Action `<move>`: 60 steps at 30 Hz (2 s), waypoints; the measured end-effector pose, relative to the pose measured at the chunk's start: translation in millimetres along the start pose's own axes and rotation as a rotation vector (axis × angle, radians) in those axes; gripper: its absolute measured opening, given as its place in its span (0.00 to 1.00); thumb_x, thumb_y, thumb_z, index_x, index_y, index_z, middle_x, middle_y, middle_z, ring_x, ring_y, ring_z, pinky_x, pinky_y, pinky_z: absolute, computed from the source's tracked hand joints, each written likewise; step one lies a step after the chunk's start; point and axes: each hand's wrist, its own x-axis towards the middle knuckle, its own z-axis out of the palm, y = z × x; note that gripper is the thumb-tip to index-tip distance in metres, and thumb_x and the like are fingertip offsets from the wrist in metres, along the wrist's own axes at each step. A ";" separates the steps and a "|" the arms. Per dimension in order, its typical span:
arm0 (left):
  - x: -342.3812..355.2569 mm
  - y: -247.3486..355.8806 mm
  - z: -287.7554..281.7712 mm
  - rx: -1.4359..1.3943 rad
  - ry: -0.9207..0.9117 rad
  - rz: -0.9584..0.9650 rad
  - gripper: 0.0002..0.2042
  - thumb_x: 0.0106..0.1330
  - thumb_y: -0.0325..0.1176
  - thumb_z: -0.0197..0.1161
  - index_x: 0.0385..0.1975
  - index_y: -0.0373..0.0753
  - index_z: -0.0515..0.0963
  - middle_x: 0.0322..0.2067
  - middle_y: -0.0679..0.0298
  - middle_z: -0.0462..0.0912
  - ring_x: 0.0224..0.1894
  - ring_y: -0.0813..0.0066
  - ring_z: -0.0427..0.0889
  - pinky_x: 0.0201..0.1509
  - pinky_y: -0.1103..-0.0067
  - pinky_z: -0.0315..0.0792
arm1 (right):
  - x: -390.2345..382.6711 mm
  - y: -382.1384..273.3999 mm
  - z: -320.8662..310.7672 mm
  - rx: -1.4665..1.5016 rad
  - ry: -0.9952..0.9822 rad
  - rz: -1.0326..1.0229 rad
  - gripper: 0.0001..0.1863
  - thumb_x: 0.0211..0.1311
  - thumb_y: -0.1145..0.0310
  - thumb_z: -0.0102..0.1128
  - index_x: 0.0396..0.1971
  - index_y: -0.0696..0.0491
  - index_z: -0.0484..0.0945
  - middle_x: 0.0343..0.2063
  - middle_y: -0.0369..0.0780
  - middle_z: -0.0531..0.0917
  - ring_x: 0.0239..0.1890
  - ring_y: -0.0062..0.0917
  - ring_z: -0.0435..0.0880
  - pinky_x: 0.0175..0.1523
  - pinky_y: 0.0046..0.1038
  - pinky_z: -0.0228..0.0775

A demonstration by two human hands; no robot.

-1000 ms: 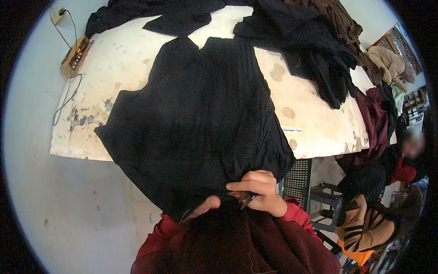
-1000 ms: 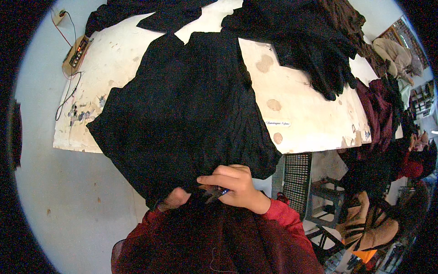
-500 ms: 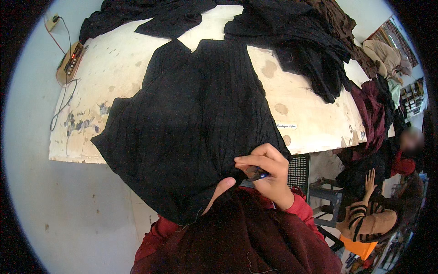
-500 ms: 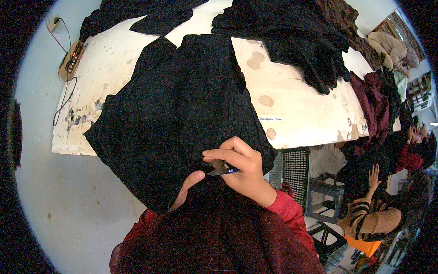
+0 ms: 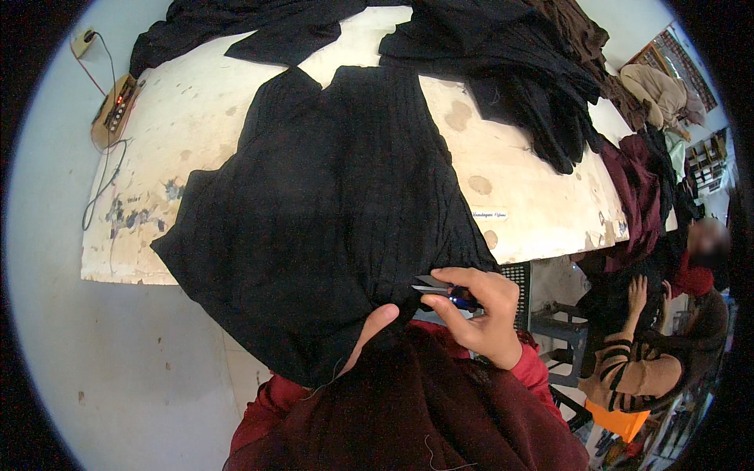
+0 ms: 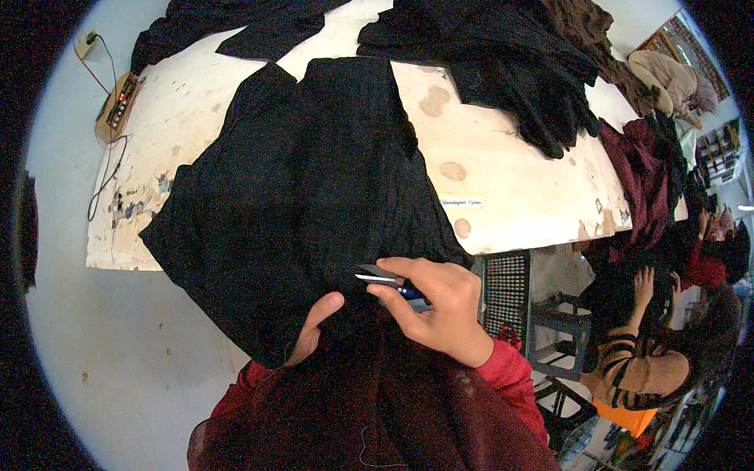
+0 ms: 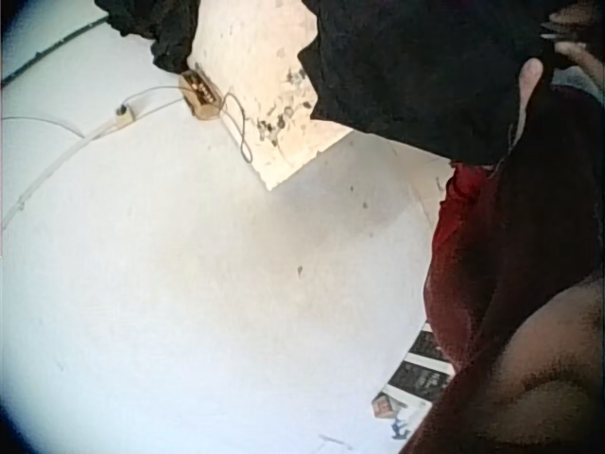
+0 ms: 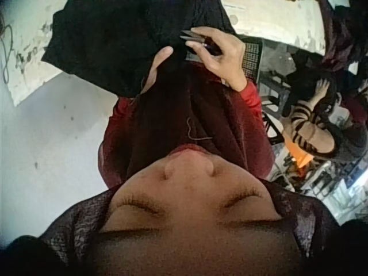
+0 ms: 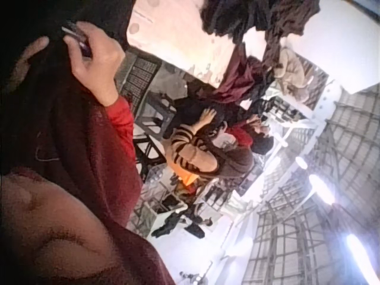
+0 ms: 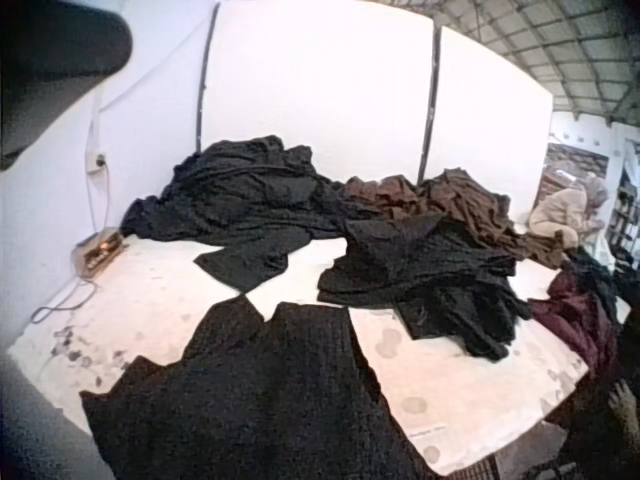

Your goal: The person uses a small blade to cut along the seams and edges of a black garment laid on a table. They repeatedly adjust the fabric, lift sections, and make precise cuts along the garment's length.

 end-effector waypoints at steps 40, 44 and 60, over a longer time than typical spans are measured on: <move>5.8 13.1 16.5 -0.454 -0.063 -0.067 0.22 0.57 0.21 0.66 0.53 0.33 0.73 0.51 0.57 0.78 0.52 0.64 0.77 0.58 0.71 0.72 | 8.1 -6.8 -7.5 -0.064 -0.087 -0.061 0.13 0.48 0.66 0.72 0.34 0.53 0.82 0.23 0.39 0.84 0.21 0.28 0.84 0.25 0.24 0.71; 4.5 14.2 17.9 -0.356 0.020 0.014 0.24 0.54 0.20 0.68 0.53 0.33 0.73 0.51 0.57 0.77 0.52 0.63 0.77 0.58 0.70 0.71 | 16.3 -10.4 -11.3 -0.134 -0.101 -0.134 0.11 0.48 0.66 0.72 0.33 0.51 0.83 0.23 0.38 0.84 0.20 0.27 0.83 0.24 0.25 0.70; -3.3 6.3 0.6 -0.041 -0.042 0.000 0.23 0.58 0.26 0.67 0.55 0.33 0.71 0.53 0.57 0.75 0.53 0.64 0.74 0.60 0.71 0.68 | 15.9 -11.8 -6.6 -0.078 -0.129 -0.117 0.13 0.48 0.64 0.72 0.33 0.52 0.82 0.24 0.38 0.84 0.21 0.28 0.84 0.25 0.25 0.70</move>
